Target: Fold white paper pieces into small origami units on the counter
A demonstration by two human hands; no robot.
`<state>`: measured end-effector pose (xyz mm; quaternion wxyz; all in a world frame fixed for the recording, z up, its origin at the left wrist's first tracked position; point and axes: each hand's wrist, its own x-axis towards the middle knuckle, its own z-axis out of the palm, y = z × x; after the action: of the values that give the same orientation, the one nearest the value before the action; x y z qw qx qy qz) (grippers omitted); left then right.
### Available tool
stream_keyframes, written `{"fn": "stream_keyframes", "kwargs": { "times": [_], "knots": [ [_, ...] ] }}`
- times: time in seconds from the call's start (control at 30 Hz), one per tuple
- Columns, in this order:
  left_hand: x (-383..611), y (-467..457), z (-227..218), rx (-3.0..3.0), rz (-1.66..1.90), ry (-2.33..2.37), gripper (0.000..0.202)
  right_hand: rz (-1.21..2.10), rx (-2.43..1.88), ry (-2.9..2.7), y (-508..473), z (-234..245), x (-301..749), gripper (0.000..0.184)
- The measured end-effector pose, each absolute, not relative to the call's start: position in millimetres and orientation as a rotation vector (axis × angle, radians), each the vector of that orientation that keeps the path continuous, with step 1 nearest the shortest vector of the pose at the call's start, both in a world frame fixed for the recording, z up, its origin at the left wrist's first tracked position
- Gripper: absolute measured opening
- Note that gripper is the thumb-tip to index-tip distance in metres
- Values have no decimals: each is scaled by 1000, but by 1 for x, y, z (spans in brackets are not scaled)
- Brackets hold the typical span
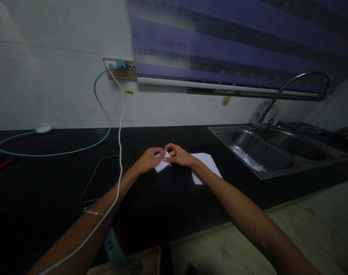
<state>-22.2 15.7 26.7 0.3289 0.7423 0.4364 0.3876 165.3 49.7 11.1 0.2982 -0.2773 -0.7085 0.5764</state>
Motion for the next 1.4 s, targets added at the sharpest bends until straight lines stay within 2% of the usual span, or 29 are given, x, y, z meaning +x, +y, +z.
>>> {"fn": "stream_keyframes", "kwargs": {
  "times": [0.43, 0.6, 0.77, 0.97, 1.07, 1.17, 1.3, 1.4],
  "knots": [
    [-23, 14, 27, 1995, 904, 1102, 47, 1494, -763, -1991, 50, 11, 167, 52],
    [-21, 19, 21, 2120, 1015, 1194, 43, 1506, -742, -1921, 50, 10, 166, 51],
    [-22, 20, 21, 1909, 1120, 1250, 39, 1514, -760, -1790, 52, 11, 165, 52],
    [-23, 11, 33, 1717, 986, 1201, 56, 1335, -848, -1451, 59, 13, 167, 56],
    [-21, 8, 37, 1720, 970, 1174, 58, 1329, -848, -1433, 60, 13, 167, 61],
    [-20, 9, 39, 1689, 1019, 1137, 54, 1318, -820, -1483, 61, 11, 168, 62],
    [-23, 13, 39, 1566, 1120, 1160, 40, 1284, -832, -1624, 59, 10, 169, 59],
    [-27, 14, 38, 1553, 1136, 1188, 34, 1056, -896, -1735, 53, 13, 169, 57]
  ]
}}
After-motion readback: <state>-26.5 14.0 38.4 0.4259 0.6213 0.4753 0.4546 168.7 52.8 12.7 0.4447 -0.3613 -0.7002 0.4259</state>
